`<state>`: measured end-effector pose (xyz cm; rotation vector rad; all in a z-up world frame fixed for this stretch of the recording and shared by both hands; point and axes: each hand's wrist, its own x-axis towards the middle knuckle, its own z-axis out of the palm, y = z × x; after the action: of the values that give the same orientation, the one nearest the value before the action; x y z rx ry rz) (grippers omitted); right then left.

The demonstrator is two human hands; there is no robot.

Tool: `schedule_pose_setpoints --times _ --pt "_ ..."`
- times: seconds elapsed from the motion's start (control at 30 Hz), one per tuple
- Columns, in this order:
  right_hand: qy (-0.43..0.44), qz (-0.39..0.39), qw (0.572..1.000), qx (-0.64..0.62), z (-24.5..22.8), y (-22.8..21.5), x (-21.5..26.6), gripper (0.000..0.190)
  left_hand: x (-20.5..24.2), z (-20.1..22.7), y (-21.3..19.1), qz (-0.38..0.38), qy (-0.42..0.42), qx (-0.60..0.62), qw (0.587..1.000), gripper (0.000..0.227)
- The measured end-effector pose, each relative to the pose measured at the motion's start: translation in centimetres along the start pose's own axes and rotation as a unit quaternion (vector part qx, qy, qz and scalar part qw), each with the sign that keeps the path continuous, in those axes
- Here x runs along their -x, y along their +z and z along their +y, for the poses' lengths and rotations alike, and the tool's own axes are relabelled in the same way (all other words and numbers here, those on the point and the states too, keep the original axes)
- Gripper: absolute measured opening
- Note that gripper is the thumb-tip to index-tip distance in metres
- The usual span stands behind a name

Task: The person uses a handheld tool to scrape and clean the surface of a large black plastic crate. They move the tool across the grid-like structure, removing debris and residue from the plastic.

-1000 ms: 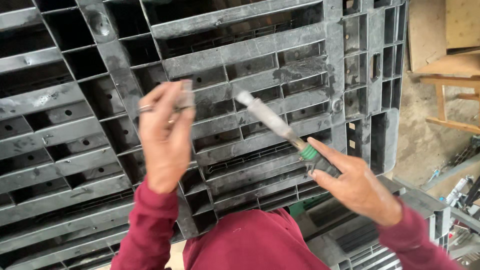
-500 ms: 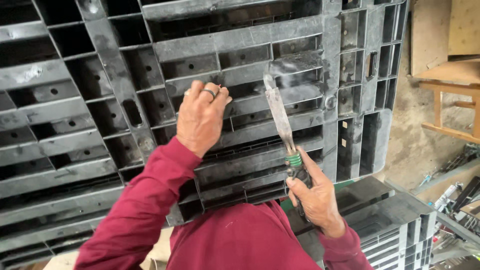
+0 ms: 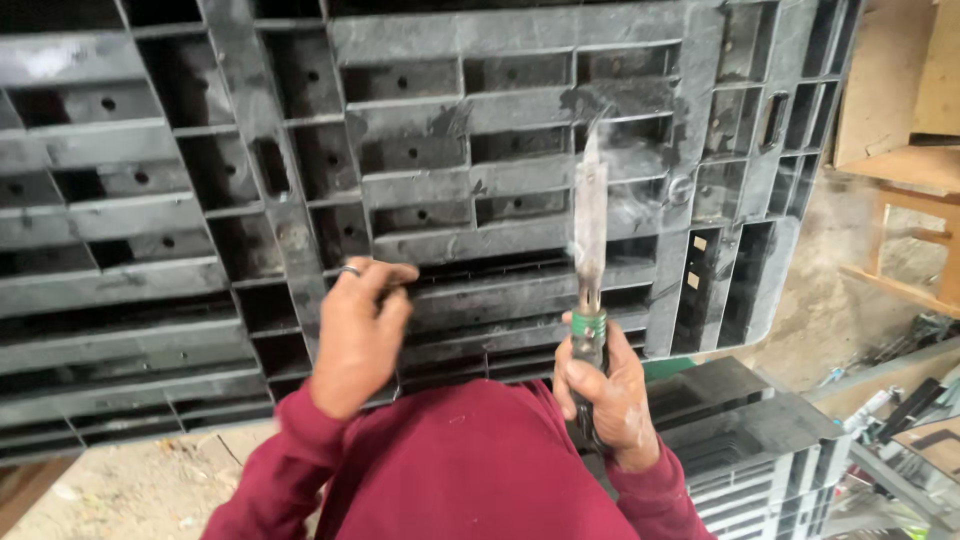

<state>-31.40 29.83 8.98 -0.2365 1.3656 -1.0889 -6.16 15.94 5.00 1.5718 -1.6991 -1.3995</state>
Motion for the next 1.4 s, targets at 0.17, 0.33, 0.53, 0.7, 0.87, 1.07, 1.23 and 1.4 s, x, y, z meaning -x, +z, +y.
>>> schedule_pose_setpoints --times 0.17,0.33,0.53,0.7,0.87,1.07,1.23,1.4 --pt "0.009 -0.002 1.0 0.021 -0.5 1.2 -0.3 0.057 2.2 0.7 2.8 -0.022 0.011 -0.184 0.983 0.038" --pt "0.049 -0.011 0.997 0.05 0.1 0.3 0.0 0.058 2.5 0.3 4.1 -0.016 0.039 -0.213 0.976 0.043" --pt "0.032 0.041 0.98 0.193 1.6 -2.2 0.1 0.059 3.2 -0.4 5.1 0.042 0.068 -0.227 0.971 0.044" --pt "0.052 0.008 0.972 0.228 0.8 -4.5 0.9 0.049 2.9 0.1 5.4 0.033 0.114 -0.314 0.942 0.055" --pt "0.011 -0.08 0.989 0.126 -1.6 -2.9 1.3 0.059 5.2 5.5 3.0 -0.084 0.085 -0.09 0.989 0.021" --pt "0.085 -0.116 0.987 0.067 -2.8 0.3 1.1 0.068 9.5 13.3 0.9 -0.179 0.38 0.064 0.905 0.009" --pt "0.086 -0.062 0.944 0.312 -1.6 -2.3 -0.8 0.053 11.1 12.2 2.3 -0.165 0.349 0.057 0.921 0.008" --pt "0.107 -0.085 0.947 0.291 -0.4 -4.9 -0.6 0.044 13.1 9.5 4.8 -0.156 0.329 0.056 0.93 0.008"
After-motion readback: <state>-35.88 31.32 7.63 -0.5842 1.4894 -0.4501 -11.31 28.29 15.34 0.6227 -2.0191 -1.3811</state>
